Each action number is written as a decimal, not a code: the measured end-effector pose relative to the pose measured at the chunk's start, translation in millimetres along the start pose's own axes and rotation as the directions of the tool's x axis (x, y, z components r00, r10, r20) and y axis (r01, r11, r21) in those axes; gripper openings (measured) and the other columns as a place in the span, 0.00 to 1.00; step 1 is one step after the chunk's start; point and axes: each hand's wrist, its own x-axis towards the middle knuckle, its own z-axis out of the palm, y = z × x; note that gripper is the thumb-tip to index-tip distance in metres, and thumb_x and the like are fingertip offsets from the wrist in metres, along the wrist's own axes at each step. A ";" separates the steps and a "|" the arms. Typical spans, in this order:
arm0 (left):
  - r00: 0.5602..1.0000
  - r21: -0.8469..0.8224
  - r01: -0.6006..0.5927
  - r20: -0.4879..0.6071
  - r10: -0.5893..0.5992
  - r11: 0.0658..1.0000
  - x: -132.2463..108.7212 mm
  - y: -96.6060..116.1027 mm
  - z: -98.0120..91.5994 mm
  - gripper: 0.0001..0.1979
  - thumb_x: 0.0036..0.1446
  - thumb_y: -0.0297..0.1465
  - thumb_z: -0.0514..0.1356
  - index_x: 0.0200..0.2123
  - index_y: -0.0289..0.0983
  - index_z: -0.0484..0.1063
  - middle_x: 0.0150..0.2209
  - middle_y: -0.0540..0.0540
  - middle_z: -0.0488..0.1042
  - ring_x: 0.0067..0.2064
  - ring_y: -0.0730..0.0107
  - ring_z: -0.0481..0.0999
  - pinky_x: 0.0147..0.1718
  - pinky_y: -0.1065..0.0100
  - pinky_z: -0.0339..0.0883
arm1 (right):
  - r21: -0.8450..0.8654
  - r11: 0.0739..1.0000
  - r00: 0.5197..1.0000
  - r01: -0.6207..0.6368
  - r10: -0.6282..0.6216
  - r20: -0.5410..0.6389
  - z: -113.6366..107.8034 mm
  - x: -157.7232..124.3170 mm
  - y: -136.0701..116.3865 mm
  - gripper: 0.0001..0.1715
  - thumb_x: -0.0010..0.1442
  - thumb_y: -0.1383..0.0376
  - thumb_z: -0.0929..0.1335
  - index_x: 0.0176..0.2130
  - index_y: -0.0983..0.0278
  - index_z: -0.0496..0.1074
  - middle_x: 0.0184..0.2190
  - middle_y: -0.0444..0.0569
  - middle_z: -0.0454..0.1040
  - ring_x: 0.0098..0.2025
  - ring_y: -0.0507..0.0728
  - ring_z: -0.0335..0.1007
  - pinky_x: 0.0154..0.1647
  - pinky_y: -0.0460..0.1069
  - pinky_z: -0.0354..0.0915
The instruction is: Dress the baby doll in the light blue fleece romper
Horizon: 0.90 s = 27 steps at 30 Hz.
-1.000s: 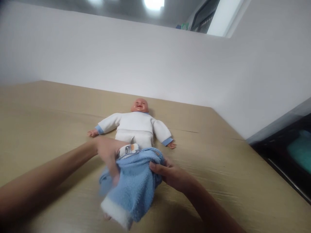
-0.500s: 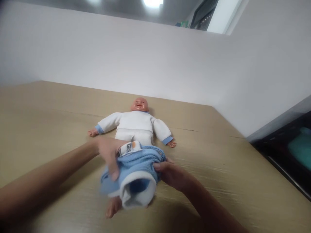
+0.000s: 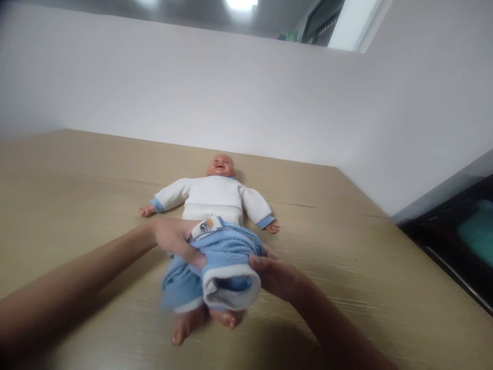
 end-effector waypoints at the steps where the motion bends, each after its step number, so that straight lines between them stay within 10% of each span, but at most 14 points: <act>1: 1.000 0.002 0.003 -0.028 -0.003 1.000 0.0 0.1 0.6 0.21 0.66 0.45 0.70 0.50 0.33 0.82 0.50 0.42 0.86 0.55 0.57 0.83 0.62 0.61 0.75 | 0.011 1.000 1.000 0.005 -0.005 0.006 -0.6 0.1 -1.0 0.39 0.56 0.39 0.79 0.55 0.63 0.81 0.44 0.55 0.86 0.49 0.65 0.83 0.54 0.56 0.75; 6: 0.990 0.040 0.053 -0.130 -0.048 0.998 -0.3 5.0 5.8 0.24 0.66 0.48 0.69 0.53 0.34 0.80 0.51 0.41 0.85 0.55 0.55 0.82 0.60 0.58 0.76 | -0.140 0.989 0.994 0.053 -0.038 0.106 -6.6 -0.7 -7.2 0.44 0.54 0.42 0.82 0.60 0.64 0.78 0.49 0.56 0.84 0.54 0.66 0.81 0.55 0.57 0.75; 15: 0.971 -0.039 0.069 -0.225 -0.076 0.997 5.8 12.8 16.3 0.35 0.64 0.54 0.69 0.65 0.39 0.74 0.66 0.42 0.77 0.68 0.50 0.73 0.68 0.57 0.67 | -0.124 0.984 0.962 0.130 -0.155 -0.224 18.6 -6.0 -14.0 0.28 0.63 0.52 0.76 0.58 0.60 0.81 0.56 0.54 0.83 0.61 0.69 0.76 0.69 0.63 0.65; 27: 0.920 0.148 0.176 -0.377 -0.108 0.973 9.6 26.8 24.2 0.24 0.58 0.36 0.65 0.58 0.38 0.78 0.57 0.47 0.82 0.61 0.51 0.78 0.63 0.58 0.70 | -0.077 0.996 0.903 0.041 -0.070 -0.424 57.6 -20.1 -7.1 0.16 0.47 0.57 0.79 0.35 0.61 0.78 0.31 0.45 0.77 0.36 0.58 0.71 0.43 0.52 0.70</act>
